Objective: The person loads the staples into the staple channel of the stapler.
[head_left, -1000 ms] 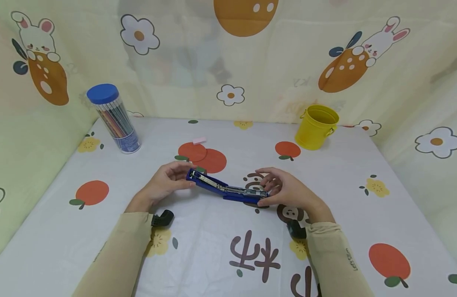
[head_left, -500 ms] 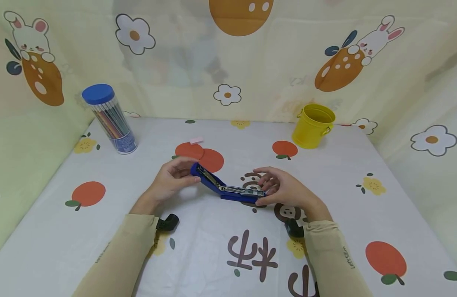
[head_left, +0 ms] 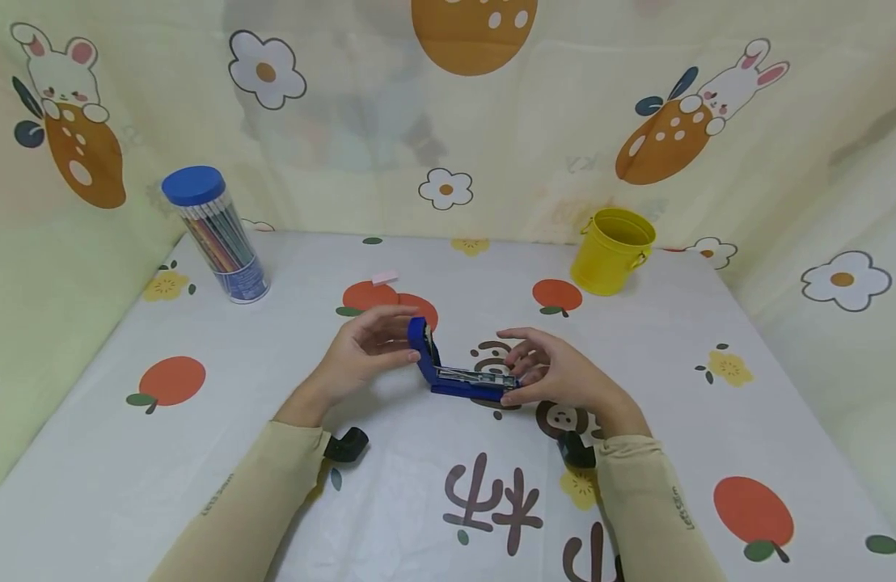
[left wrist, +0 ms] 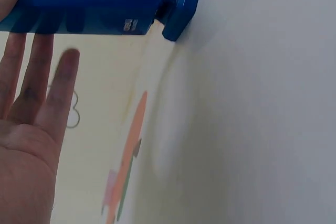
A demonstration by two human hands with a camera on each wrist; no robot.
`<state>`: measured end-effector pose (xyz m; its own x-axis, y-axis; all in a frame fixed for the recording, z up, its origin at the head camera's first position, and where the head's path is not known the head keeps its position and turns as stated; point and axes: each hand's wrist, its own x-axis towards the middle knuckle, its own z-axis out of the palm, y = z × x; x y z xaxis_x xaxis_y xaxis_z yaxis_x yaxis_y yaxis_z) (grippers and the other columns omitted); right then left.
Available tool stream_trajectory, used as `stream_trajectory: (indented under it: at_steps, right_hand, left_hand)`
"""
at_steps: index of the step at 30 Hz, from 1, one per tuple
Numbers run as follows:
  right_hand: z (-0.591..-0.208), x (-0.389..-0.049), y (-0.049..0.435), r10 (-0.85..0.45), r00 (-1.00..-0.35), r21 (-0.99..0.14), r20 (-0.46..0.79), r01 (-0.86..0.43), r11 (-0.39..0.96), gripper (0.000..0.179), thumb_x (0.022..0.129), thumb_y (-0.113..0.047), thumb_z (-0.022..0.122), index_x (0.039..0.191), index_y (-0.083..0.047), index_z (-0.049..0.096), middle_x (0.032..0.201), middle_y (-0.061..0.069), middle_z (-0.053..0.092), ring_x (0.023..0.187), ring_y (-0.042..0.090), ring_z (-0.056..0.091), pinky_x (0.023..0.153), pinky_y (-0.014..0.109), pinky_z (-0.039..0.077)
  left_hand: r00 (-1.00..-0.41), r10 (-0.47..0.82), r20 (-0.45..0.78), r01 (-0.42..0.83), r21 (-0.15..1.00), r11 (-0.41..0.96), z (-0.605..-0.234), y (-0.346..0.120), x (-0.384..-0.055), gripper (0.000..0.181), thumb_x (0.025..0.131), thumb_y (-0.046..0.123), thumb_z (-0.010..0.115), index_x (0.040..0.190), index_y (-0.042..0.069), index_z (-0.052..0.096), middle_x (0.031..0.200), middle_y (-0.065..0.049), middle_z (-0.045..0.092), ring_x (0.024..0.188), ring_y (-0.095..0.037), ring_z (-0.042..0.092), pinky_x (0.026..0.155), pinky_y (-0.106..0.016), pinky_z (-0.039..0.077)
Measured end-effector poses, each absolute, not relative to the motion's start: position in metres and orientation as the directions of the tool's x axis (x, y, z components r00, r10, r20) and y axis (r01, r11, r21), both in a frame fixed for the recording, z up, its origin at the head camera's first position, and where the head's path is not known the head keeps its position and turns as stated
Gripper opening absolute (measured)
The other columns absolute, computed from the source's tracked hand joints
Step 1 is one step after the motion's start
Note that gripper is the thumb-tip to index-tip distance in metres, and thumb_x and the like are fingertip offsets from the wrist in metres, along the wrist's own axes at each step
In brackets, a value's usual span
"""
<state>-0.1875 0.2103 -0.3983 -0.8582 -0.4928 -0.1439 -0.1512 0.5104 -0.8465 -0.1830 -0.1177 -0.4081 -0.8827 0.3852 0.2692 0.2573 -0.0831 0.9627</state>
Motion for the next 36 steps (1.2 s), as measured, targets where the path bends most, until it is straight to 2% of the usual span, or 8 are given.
stream_trajectory:
  at_steps: [9, 20, 27, 36]
  right_hand:
    - [-0.396, -0.186, 0.216, -0.5, -0.854, -0.869, -0.14, -0.136, 0.475, 0.094, 0.073, -0.017, 0.093, 0.151, -0.013, 0.042, 0.119, 0.015, 0.061, 0.105, 0.029, 0.063, 0.09, 0.042, 0.056]
    - [-0.399, -0.186, 0.222, -0.512, -0.848, -0.9, -0.133, -0.113, 0.42, 0.097, 0.074, -0.014, 0.092, 0.153, -0.012, 0.038, 0.122, 0.017, 0.058, 0.109, 0.032, 0.062, 0.09, 0.04, 0.056]
    - [-0.398, -0.187, 0.223, -0.51, -0.847, -0.915, -0.148, -0.078, 0.396, 0.1, 0.073, -0.013, 0.093, 0.155, -0.013, 0.035, 0.126, 0.017, 0.055, 0.111, 0.034, 0.061, 0.091, 0.043, 0.056]
    - [-0.397, -0.188, 0.223, -0.515, -0.846, -0.911, -0.139, -0.094, 0.401, 0.1, 0.073, -0.012, 0.093, 0.155, -0.012, 0.035, 0.127, 0.017, 0.055, 0.111, 0.033, 0.06, 0.092, 0.044, 0.055]
  left_hand:
    - [-0.856, 0.447, 0.259, 0.264, 0.963, -0.051, -0.404, -0.093, -0.185, 0.05, 0.088, -0.001, 0.076, 0.135, 0.004, 0.059, 0.126, -0.009, 0.065, 0.117, -0.028, 0.061, 0.101, -0.047, 0.049]
    - [-0.801, 0.534, 0.269, 0.339, 0.94, 0.034, -0.415, -0.067, -0.189, 0.049, 0.089, 0.006, 0.077, 0.135, 0.003, 0.061, 0.127, -0.004, 0.066, 0.118, -0.021, 0.06, 0.102, -0.042, 0.047]
    - [-0.791, 0.568, 0.227, 0.364, 0.921, 0.139, -0.418, -0.06, -0.189, 0.045, 0.09, 0.016, 0.079, 0.132, 0.012, 0.065, 0.123, 0.005, 0.068, 0.115, -0.012, 0.06, 0.1, -0.035, 0.048]
    - [-0.791, 0.582, 0.191, 0.359, 0.914, 0.188, -0.42, -0.057, -0.188, 0.044, 0.089, 0.018, 0.08, 0.13, 0.01, 0.066, 0.122, 0.003, 0.068, 0.115, -0.014, 0.06, 0.103, -0.039, 0.047]
